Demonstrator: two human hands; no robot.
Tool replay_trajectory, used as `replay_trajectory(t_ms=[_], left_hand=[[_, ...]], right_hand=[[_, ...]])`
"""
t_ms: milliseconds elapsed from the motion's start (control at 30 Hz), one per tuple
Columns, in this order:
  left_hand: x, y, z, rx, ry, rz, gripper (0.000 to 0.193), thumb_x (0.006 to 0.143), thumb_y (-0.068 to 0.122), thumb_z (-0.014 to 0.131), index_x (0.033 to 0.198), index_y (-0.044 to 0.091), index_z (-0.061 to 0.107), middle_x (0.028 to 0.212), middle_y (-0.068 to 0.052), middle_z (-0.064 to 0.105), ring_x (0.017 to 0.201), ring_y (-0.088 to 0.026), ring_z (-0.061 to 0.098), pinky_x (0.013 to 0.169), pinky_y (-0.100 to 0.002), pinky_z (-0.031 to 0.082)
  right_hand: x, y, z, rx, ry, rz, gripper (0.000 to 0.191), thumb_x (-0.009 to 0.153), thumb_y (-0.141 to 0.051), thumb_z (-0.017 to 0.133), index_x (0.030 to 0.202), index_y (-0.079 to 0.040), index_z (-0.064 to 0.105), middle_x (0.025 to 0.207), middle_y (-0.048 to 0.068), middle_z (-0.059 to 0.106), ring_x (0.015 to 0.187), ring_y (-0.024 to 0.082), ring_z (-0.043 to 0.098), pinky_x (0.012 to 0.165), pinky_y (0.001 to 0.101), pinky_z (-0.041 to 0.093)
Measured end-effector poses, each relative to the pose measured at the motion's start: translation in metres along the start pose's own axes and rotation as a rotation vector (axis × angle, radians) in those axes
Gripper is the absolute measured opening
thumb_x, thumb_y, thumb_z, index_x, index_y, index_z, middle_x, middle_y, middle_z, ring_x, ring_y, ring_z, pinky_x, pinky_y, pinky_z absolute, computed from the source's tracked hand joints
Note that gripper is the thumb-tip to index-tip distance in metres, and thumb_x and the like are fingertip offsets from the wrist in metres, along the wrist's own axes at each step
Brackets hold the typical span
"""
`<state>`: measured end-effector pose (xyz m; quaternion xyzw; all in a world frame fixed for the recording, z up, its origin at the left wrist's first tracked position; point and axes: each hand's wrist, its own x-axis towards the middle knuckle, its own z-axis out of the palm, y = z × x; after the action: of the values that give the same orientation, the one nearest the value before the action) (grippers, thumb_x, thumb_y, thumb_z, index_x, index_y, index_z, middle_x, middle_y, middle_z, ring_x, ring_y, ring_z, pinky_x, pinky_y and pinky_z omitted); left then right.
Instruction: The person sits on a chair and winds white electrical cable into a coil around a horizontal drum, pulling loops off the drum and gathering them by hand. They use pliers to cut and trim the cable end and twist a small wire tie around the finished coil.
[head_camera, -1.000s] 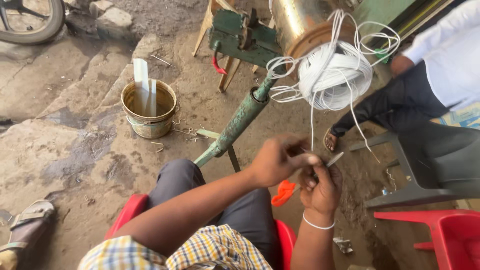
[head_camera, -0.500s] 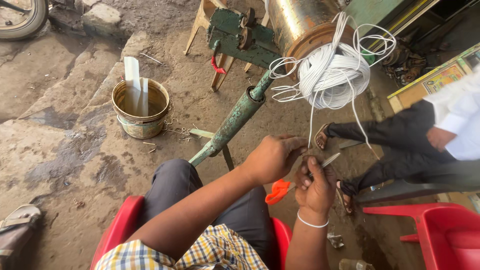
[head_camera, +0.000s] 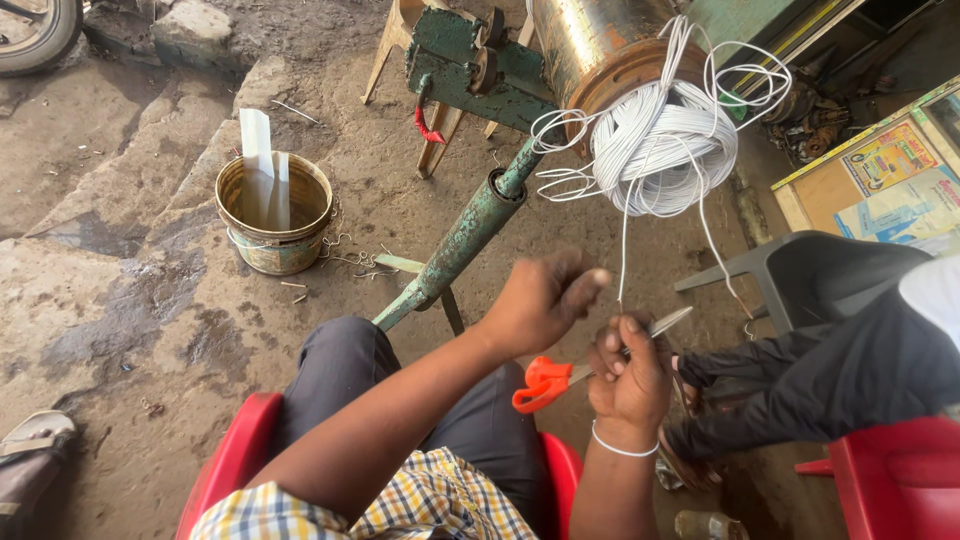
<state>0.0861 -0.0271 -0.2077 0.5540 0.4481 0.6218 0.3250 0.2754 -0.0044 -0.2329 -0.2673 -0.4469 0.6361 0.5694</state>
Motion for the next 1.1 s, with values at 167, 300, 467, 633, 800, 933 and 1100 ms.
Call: replay_trajectory(t_ms=[167,300,467,633,800,933,1100], left_hand=[[-0.008,0.001,0.001,-0.178,-0.034,0.154,0.021,0.094,0.013,0.064,0.112,0.004,0.070,0.092,-0.013,0.073,0.081,-0.026,0.074,0.073,-0.035,0.058],[-0.006,0.001,-0.001,-0.075,-0.055,0.264,0.020,0.092,0.013,0.069,0.110,0.004,0.073,0.095,-0.015,0.073,0.087,-0.030,0.075,0.079,-0.038,0.059],[-0.002,0.000,-0.005,0.065,-0.059,0.373,0.017,0.093,0.014,0.068,0.107,0.005,0.072,0.098,-0.015,0.072,0.091,-0.036,0.071,0.082,-0.043,0.059],[0.000,0.000,-0.001,0.143,0.039,0.545,0.023,0.089,0.018,0.071,0.107,0.004,0.069,0.097,-0.015,0.070,0.092,-0.037,0.069,0.085,-0.046,0.056],[-0.010,0.003,0.000,0.212,0.073,0.539,0.026,0.093,0.021,0.070,0.114,0.006,0.070,0.109,-0.013,0.069,0.100,-0.034,0.068,0.092,-0.044,0.054],[-0.018,0.007,-0.010,0.606,0.140,0.954,0.041,0.086,0.026,0.066,0.122,0.009,0.072,0.130,-0.009,0.063,0.118,-0.029,0.060,0.101,-0.043,0.050],[0.004,0.015,-0.005,0.730,0.124,1.194,0.034,0.085,0.028,0.065,0.112,0.007,0.071,0.128,-0.008,0.060,0.128,-0.029,0.056,0.108,-0.043,0.051]], right_hand=[[0.003,-0.002,0.001,0.066,-0.020,0.045,0.013,0.100,-0.016,0.066,0.094,-0.006,0.063,0.079,0.001,0.055,0.055,0.005,0.042,0.045,0.0197,0.030],[0.003,-0.001,0.003,0.049,-0.042,0.059,0.015,0.102,-0.020,0.065,0.095,-0.006,0.062,0.080,0.001,0.054,0.054,0.004,0.040,0.044,0.0186,0.028],[0.003,-0.001,0.000,0.073,-0.034,0.111,0.016,0.099,-0.021,0.065,0.097,-0.005,0.063,0.079,0.000,0.054,0.053,0.003,0.040,0.043,0.0178,0.027],[0.007,-0.002,-0.007,0.092,-0.046,0.138,0.015,0.099,-0.021,0.066,0.100,-0.006,0.064,0.078,-0.001,0.054,0.052,0.002,0.040,0.041,0.0171,0.025],[0.005,-0.004,-0.012,0.123,-0.045,0.093,0.016,0.103,-0.019,0.066,0.096,-0.005,0.059,0.080,0.000,0.054,0.053,0.004,0.040,0.043,0.0186,0.028],[-0.003,-0.002,-0.011,-0.077,-0.044,-0.179,0.012,0.103,-0.013,0.064,0.102,-0.002,0.061,0.077,0.001,0.052,0.052,0.005,0.039,0.045,0.0203,0.030],[-0.010,-0.015,-0.018,-0.042,-0.179,-0.165,0.009,0.107,-0.010,0.062,0.110,-0.002,0.061,0.081,0.003,0.054,0.055,0.006,0.041,0.048,0.0208,0.031]])
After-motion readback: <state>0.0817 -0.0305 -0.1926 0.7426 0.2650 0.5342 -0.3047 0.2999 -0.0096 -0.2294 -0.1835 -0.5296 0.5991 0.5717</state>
